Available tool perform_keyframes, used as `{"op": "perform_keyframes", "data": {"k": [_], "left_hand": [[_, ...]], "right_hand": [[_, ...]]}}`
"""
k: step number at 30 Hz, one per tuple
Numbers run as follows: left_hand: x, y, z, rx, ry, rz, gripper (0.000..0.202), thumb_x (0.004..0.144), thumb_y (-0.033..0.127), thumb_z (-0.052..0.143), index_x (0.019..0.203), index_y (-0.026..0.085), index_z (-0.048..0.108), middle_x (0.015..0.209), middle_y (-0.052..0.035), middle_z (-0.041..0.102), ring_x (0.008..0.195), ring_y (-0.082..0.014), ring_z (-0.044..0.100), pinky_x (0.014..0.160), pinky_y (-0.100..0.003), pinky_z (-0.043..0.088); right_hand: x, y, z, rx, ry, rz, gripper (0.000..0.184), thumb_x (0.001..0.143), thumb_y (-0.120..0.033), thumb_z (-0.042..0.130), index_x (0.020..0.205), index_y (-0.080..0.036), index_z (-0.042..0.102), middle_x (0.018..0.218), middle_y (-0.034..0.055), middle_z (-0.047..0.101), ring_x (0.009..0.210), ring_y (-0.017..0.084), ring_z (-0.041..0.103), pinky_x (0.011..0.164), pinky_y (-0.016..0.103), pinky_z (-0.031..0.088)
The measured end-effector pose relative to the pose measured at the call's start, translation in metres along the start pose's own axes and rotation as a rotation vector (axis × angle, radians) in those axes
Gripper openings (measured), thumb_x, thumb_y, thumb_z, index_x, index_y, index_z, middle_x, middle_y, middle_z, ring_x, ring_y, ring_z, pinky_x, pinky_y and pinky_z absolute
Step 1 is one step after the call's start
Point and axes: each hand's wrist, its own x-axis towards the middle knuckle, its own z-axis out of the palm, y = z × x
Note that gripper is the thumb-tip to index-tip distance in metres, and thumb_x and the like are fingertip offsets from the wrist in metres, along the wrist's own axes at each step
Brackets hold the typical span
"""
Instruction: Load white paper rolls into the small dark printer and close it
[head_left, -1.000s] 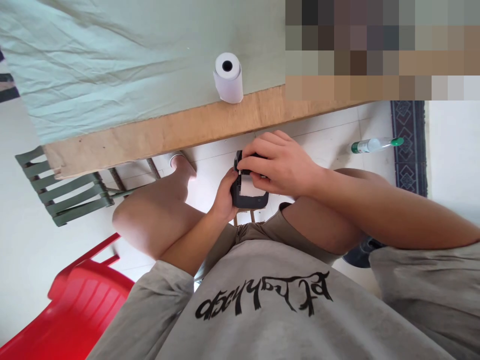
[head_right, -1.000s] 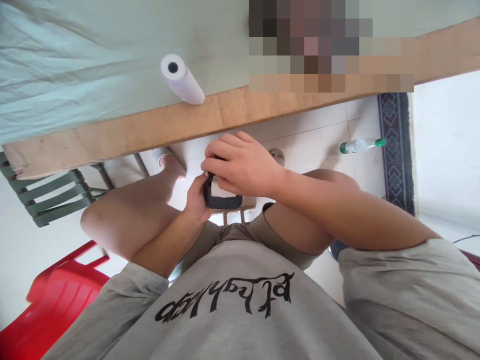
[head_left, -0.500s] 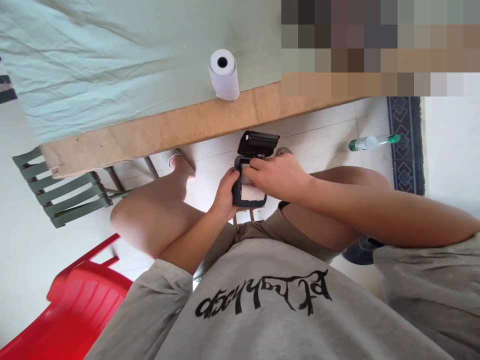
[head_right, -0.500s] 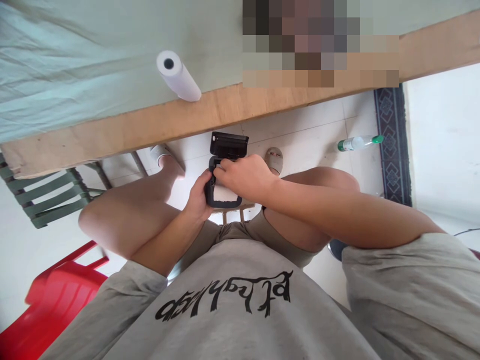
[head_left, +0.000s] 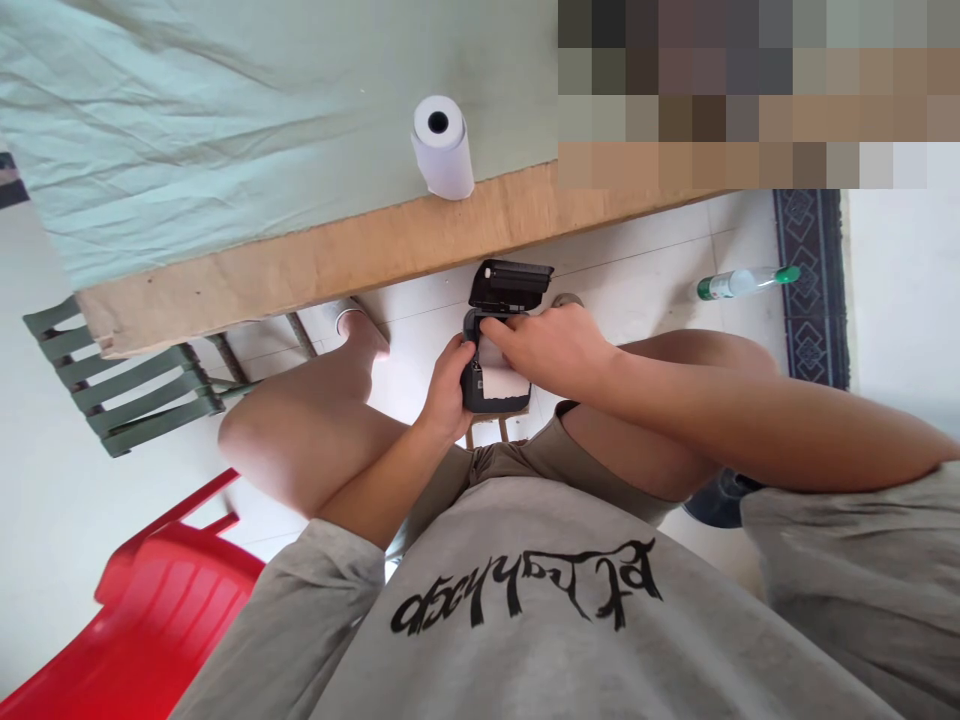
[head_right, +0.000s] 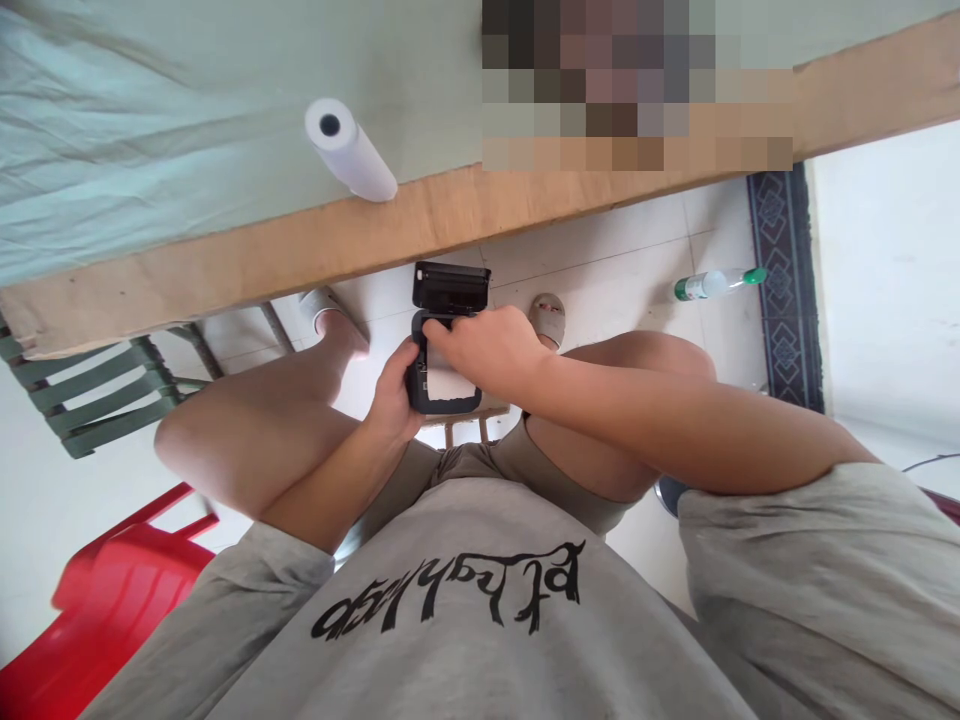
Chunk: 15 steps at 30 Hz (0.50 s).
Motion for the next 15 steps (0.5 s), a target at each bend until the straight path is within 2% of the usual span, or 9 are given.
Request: {"op": "perform_keyframes", "data": {"k": [4, 7, 9, 10, 13, 15], "left_hand": [[-0.001, 0.002, 0.000, 0.016, 0.000, -0.010, 0.041, 0.074, 0.050, 0.087, 0.095, 0.021, 0.067, 0.080, 0.0028, 0.074, 0.072, -0.0154, 0.070, 0.068, -0.028, 0.055], [-0.001, 0.002, 0.000, 0.011, 0.019, -0.015, 0.043, 0.073, 0.051, 0.087, 0.097, 0.020, 0.069, 0.084, 0.0018, 0.076, 0.076, -0.0149, 0.071, 0.071, -0.027, 0.057], [0.000, 0.001, -0.001, 0.003, 0.037, -0.020, 0.041, 0.073, 0.051, 0.086, 0.094, 0.020, 0.069, 0.085, 0.0008, 0.078, 0.076, -0.0143, 0.071, 0.072, -0.026, 0.056], [0.000, 0.000, -0.002, 0.003, 0.040, -0.022, 0.039, 0.074, 0.050, 0.085, 0.093, 0.020, 0.069, 0.084, 0.0005, 0.078, 0.076, -0.0149, 0.072, 0.071, -0.026, 0.056], [0.001, -0.003, -0.005, 0.011, 0.016, -0.040, 0.037, 0.077, 0.052, 0.083, 0.092, 0.021, 0.068, 0.085, -0.0007, 0.078, 0.080, -0.0186, 0.075, 0.072, -0.029, 0.057], [0.000, -0.003, -0.005, 0.014, 0.001, -0.048, 0.039, 0.078, 0.053, 0.083, 0.094, 0.021, 0.068, 0.090, -0.0018, 0.080, 0.083, -0.0199, 0.078, 0.075, -0.030, 0.059]], "right_hand": [[0.003, 0.005, -0.005, 0.005, -0.010, 0.000, 0.047, 0.100, -0.021, 0.038, 0.142, -0.025, 0.060, 0.109, 0.0127, 0.079, 0.087, 0.018, 0.070, 0.076, 0.025, 0.032], [0.000, 0.016, -0.016, 0.065, 0.005, 0.002, 0.049, 0.095, -0.033, 0.052, 0.143, -0.025, 0.060, 0.108, 0.0100, 0.079, 0.079, 0.014, 0.064, 0.074, 0.024, 0.031], [-0.005, 0.028, -0.023, 0.284, 0.020, -0.069, 0.053, 0.088, -0.034, 0.059, 0.140, -0.023, 0.060, 0.106, 0.0065, 0.079, 0.075, 0.010, 0.059, 0.073, 0.023, 0.034], [-0.007, 0.034, -0.026, 0.455, 0.021, -0.125, 0.053, 0.087, -0.031, 0.056, 0.139, -0.021, 0.060, 0.105, 0.0048, 0.078, 0.073, 0.009, 0.057, 0.072, 0.022, 0.036], [-0.012, 0.048, -0.032, 0.940, 0.028, -0.243, 0.053, 0.088, -0.021, 0.038, 0.138, -0.016, 0.055, 0.105, 0.0049, 0.075, 0.069, 0.006, 0.055, 0.067, 0.021, 0.041], [-0.013, 0.052, -0.034, 1.070, 0.064, -0.241, 0.049, 0.093, -0.022, 0.033, 0.135, -0.014, 0.055, 0.109, 0.0075, 0.073, 0.072, 0.006, 0.055, 0.066, 0.021, 0.042]]}}
